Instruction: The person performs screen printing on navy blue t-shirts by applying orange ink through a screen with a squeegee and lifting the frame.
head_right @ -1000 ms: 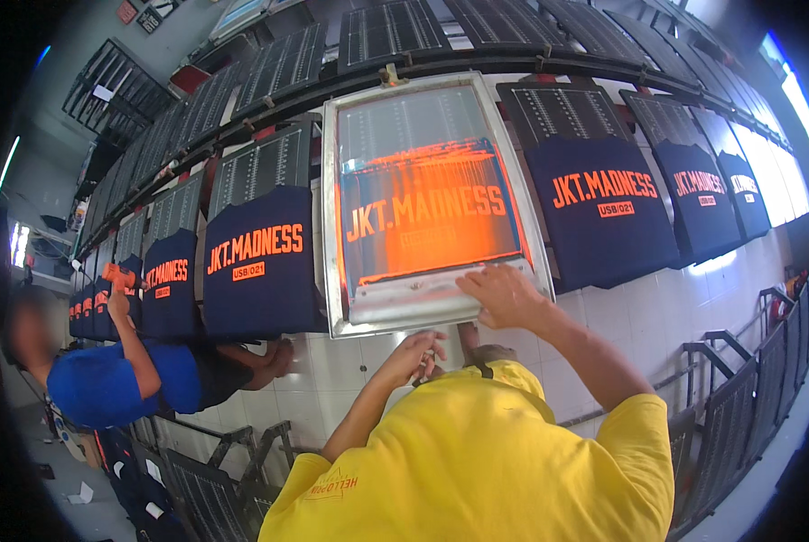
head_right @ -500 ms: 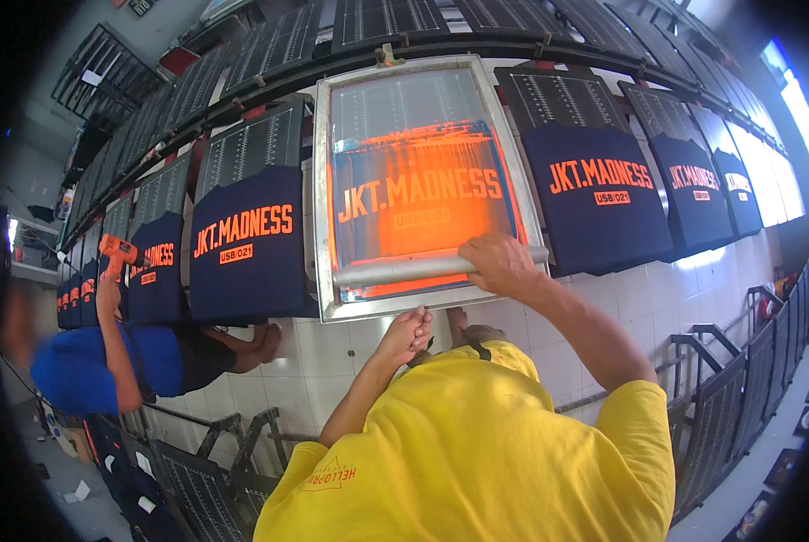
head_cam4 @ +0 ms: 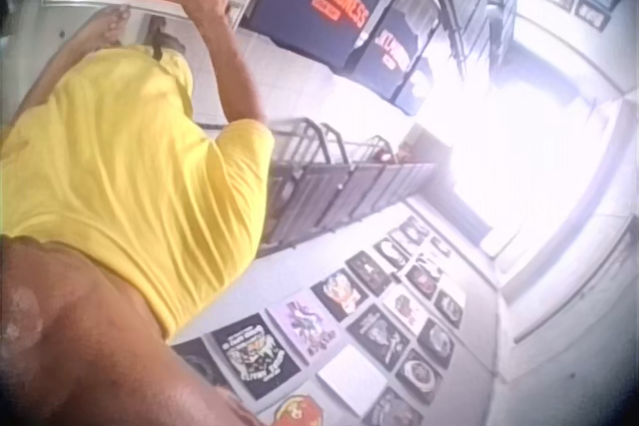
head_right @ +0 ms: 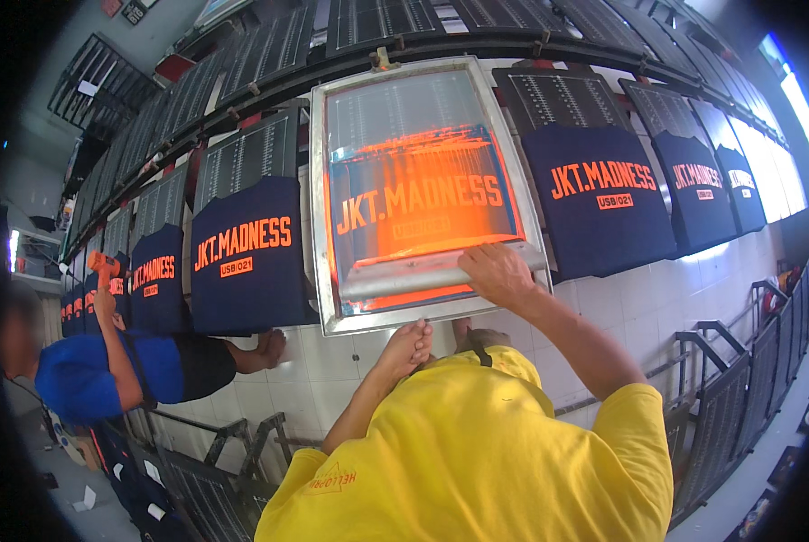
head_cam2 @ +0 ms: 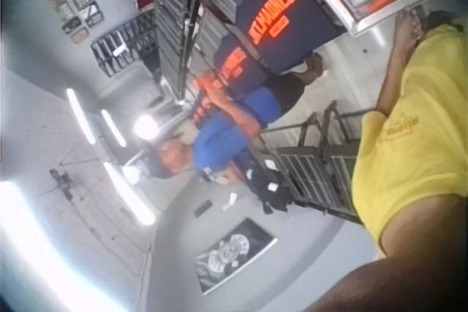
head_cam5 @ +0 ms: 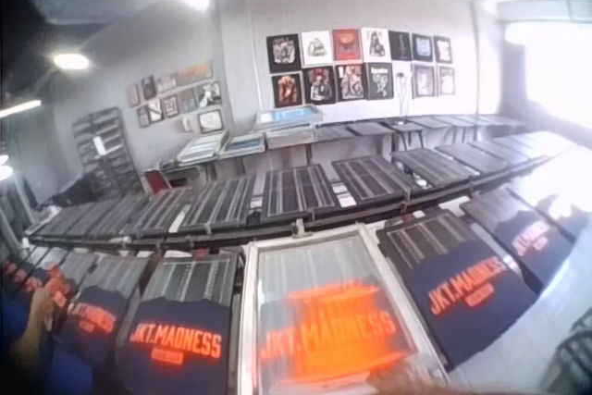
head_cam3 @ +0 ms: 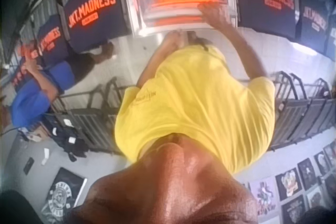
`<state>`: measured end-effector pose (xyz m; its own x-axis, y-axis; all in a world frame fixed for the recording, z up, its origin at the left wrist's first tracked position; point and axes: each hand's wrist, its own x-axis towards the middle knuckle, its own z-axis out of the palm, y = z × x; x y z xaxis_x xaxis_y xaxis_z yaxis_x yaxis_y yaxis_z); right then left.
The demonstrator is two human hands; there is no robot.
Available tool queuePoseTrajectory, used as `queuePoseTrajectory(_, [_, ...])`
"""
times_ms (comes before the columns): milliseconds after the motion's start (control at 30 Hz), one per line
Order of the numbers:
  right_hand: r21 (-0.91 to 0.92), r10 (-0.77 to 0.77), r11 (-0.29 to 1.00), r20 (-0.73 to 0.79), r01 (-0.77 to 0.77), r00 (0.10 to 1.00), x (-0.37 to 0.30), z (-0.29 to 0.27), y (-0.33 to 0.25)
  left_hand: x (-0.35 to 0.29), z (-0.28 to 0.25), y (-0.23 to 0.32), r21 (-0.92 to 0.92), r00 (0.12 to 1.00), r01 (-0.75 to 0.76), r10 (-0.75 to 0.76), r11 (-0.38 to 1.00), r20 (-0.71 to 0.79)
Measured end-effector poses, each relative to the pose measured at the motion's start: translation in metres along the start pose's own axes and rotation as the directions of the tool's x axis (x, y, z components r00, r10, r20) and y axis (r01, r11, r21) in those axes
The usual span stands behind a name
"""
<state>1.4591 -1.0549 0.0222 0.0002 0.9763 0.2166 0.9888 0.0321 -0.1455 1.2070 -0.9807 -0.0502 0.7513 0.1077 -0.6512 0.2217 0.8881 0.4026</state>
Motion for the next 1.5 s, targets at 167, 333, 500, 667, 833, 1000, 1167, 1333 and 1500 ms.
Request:
queuePoseTrajectory(167, [-0.013,-0.022,1.0,-0.046,0.021,0.999,-0.003,-0.006,-0.01,-0.001,0.001,-0.003,0.086,0.998,-0.048,0.05,0.995,-0.024])
queuePoseTrajectory(333, [-0.017,0.028,0.999,0.008,-0.027,1.0,-0.005,-0.003,-0.008,-0.05,0.022,0.039,0.782,0.817,-0.448,0.554,0.435,0.16])
queuePoseTrajectory(500, [-0.026,0.156,0.988,0.195,-0.154,0.968,0.006,-0.009,-0.006,-0.083,0.055,0.137,0.731,0.524,0.01,0.626,-0.682,0.577])
queuePoseTrajectory(667, [0.021,0.157,0.987,0.078,-0.159,0.984,-0.004,-0.037,0.004,-0.042,0.008,0.14,0.801,0.78,0.078,0.537,-0.593,0.321])
queuePoseTrajectory(833, [-0.064,0.263,0.964,0.062,-0.259,0.963,-0.046,-0.017,0.041,-0.028,-0.002,0.123,0.799,0.673,0.116,0.638,-0.59,0.374])
queuePoseTrajectory(1000, [0.073,0.264,0.962,0.024,-0.265,0.964,-0.051,-0.016,0.04,-0.036,0.002,0.13,0.787,0.669,0.121,0.636,-0.605,0.386])
queuePoseTrajectory(1167, [0.073,0.227,0.973,-0.088,-0.221,0.97,-0.063,-0.012,0.028,-0.035,-0.015,0.107,0.759,0.603,0.091,0.643,-0.644,0.473])
queuePoseTrajectory(1333, [0.034,0.178,0.984,-0.166,-0.175,0.97,-0.042,0.004,0.059,-0.016,-0.013,0.125,0.725,0.575,0.126,0.645,-0.677,0.503])
queuePoseTrajectory(1500, [0.0,0.162,0.987,-0.051,-0.162,0.986,0.015,0.015,0.119,0.028,-0.016,0.173,0.709,0.541,0.184,0.672,-0.68,0.505])
